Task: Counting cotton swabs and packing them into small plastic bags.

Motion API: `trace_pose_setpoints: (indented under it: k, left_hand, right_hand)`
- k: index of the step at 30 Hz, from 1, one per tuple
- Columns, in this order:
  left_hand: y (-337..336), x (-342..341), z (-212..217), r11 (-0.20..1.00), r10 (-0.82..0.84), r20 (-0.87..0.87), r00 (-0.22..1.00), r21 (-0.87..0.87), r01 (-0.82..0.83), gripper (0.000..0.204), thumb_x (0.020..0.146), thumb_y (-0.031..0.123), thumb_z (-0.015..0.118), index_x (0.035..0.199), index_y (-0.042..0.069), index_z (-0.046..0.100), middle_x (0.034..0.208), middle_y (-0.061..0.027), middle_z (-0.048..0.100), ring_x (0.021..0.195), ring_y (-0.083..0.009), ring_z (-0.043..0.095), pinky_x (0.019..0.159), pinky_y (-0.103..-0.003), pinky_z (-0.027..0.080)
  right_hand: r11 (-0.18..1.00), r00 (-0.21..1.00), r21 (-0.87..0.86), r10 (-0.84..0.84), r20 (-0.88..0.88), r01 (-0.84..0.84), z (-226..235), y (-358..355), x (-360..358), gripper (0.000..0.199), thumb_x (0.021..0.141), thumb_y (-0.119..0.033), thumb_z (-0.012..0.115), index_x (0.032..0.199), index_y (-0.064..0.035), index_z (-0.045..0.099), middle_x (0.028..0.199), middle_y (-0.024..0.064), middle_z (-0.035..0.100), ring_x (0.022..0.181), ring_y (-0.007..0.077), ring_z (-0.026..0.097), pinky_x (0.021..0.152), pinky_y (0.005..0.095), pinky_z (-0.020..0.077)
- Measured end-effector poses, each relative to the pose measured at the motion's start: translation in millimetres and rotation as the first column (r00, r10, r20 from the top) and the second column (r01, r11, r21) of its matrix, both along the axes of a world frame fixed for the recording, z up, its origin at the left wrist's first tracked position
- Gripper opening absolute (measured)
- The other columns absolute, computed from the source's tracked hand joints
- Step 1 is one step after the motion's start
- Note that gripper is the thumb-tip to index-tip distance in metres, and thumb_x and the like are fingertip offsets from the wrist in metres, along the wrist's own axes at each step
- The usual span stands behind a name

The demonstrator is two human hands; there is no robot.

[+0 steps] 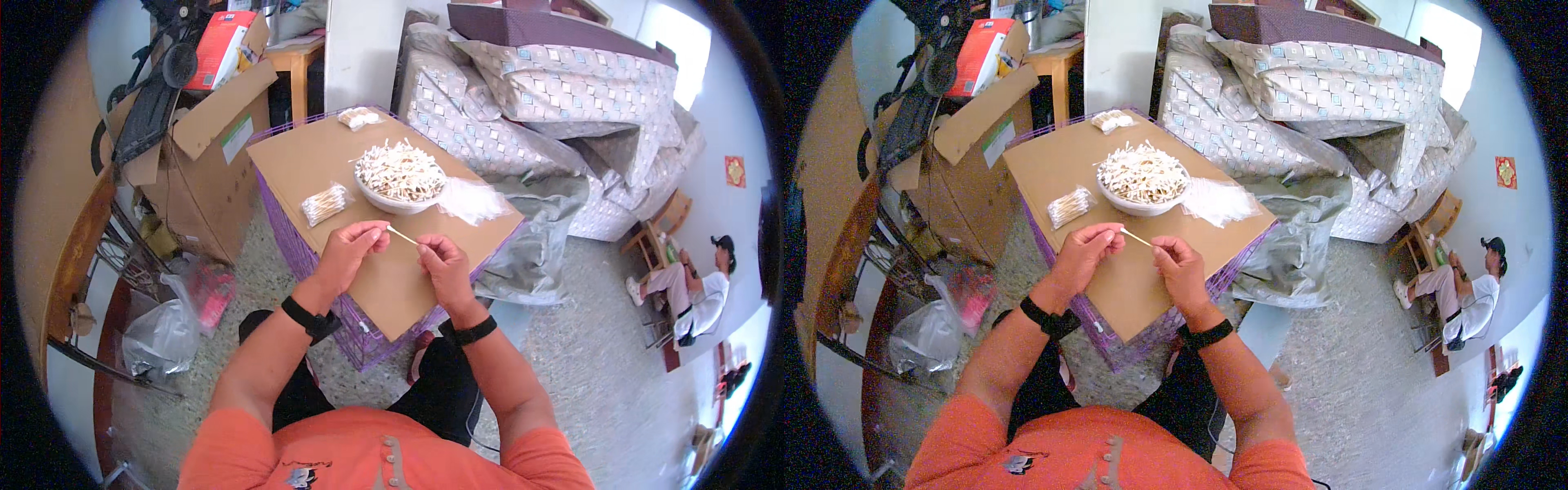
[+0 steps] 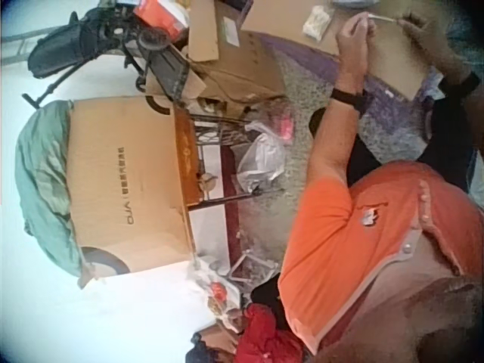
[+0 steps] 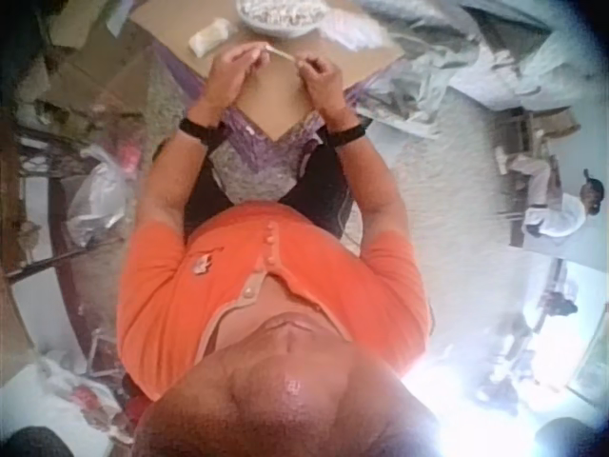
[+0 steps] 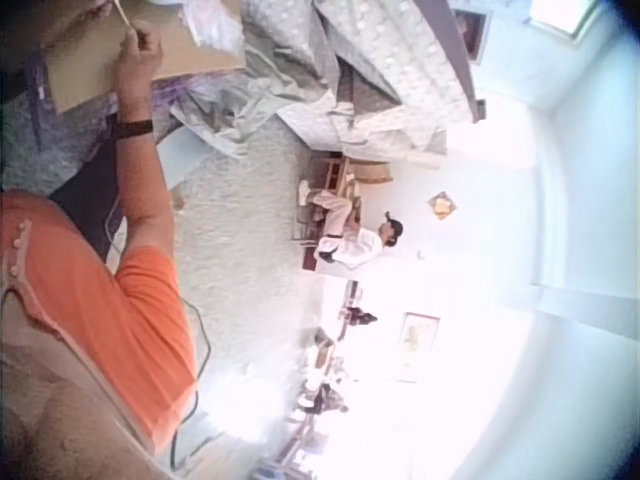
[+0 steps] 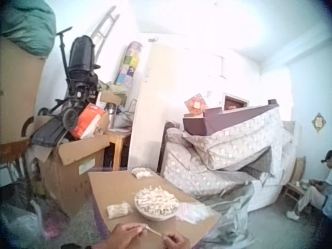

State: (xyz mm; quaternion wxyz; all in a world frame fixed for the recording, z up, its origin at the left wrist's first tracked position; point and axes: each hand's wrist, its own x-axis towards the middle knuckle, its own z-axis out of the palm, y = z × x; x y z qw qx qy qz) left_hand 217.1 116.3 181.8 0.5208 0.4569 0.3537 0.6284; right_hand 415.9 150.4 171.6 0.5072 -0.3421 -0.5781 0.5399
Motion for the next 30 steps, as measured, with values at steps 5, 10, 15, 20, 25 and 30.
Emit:
trace_pose_setpoints:
  k: [5, 10, 15, 20, 25, 30]
  left_hand:
    - [0.3, -0.1, -4.8, 1.0, -0.003, -0.025, 1.0, -0.008, 0.002, 0.026, 0.096, 0.01, 0.053, 0.116, -0.003, 0.061, 0.096, -0.0077, 0.066, 0.088, -0.0133, 0.061, 0.082, -0.027, 0.049]
    - [-7.2, -0.1, 1.5, 1.0, 0.025, -0.145, 0.989, -0.001, -0.026, 0.025, 0.095, 0.01, 0.054, 0.115, -0.003, 0.062, 0.095, -0.0072, 0.067, 0.087, -0.0129, 0.061, 0.083, -0.026, 0.049]
    - [-7.0, 5.8, 5.1, 0.999, 0.05, -0.218, 0.975, 0.001, -0.051, 0.023, 0.093, 0.012, 0.058, 0.111, -0.002, 0.063, 0.093, -0.0065, 0.068, 0.088, -0.0117, 0.061, 0.083, -0.026, 0.049]
    - [-14.0, 3.4, 1.6, 0.999, 0.045, -0.275, 0.96, 0.012, -0.043, 0.02, 0.092, 0.011, 0.06, 0.108, -0.001, 0.065, 0.091, -0.0051, 0.068, 0.082, -0.0104, 0.061, 0.078, -0.024, 0.05]
    - [-15.9, 10.7, 1.2, 0.999, 0.05, -0.496, 0.867, 0.044, -0.032, 0.013, 0.09, 0.01, 0.064, 0.099, 0.001, 0.069, 0.085, 0.0006, 0.067, 0.077, -0.0051, 0.059, 0.07, -0.02, 0.047]
    - [-12.0, 16.8, -0.5, 0.995, 0.099, -0.517, 0.85, 0.065, -0.076, 0.013, 0.089, 0.009, 0.065, 0.098, 0.001, 0.069, 0.08, 0.0019, 0.065, 0.072, -0.0049, 0.056, 0.067, -0.021, 0.047]
  right_hand:
    - [0.987, 0.989, 0.157, -0.012, 0.147, -0.012, -10.4, 0.4, -0.9, 0.011, 0.09, -0.008, 0.063, 0.1, -0.0028, 0.064, 0.08, -0.0015, 0.058, 0.072, 0.0061, 0.054, 0.063, 0.0212, 0.0445]
    - [0.936, 0.954, 0.353, -0.109, 0.278, 0.004, -3.5, -7.4, -9.2, 0.012, 0.086, -0.007, 0.065, 0.097, -0.003, 0.065, 0.084, 0.0057, 0.06, 0.075, 0.0147, 0.059, 0.068, 0.027, 0.0482]
    - [0.905, 0.926, 0.423, -0.201, 0.319, 0.051, -1.5, -6.8, -8.0, 0.013, 0.084, -0.008, 0.065, 0.096, -0.0038, 0.064, 0.085, 0.0121, 0.06, 0.076, 0.0239, 0.061, 0.069, 0.0323, 0.0492]
    - [0.918, 0.9, 0.395, -0.15, 0.408, -0.027, 0.3, -12.4, -9.7, 0.012, 0.082, -0.01, 0.066, 0.089, -0.0034, 0.06, 0.083, 0.0132, 0.058, 0.075, 0.0272, 0.059, 0.069, 0.0361, 0.0483]
    - [0.902, 0.903, 0.431, -0.186, 0.387, 0.001, -1.6, -13.7, -6.0, 0.013, 0.083, -0.013, 0.067, 0.089, -0.0035, 0.059, 0.081, 0.0121, 0.058, 0.075, 0.0274, 0.058, 0.067, 0.0365, 0.0476]
    - [0.92, 0.908, 0.39, -0.206, 0.366, 0.051, -1.0, -12.2, 0.6, 0.014, 0.083, -0.013, 0.067, 0.089, -0.0035, 0.059, 0.08, 0.0112, 0.057, 0.074, 0.0249, 0.057, 0.066, 0.0343, 0.0466]
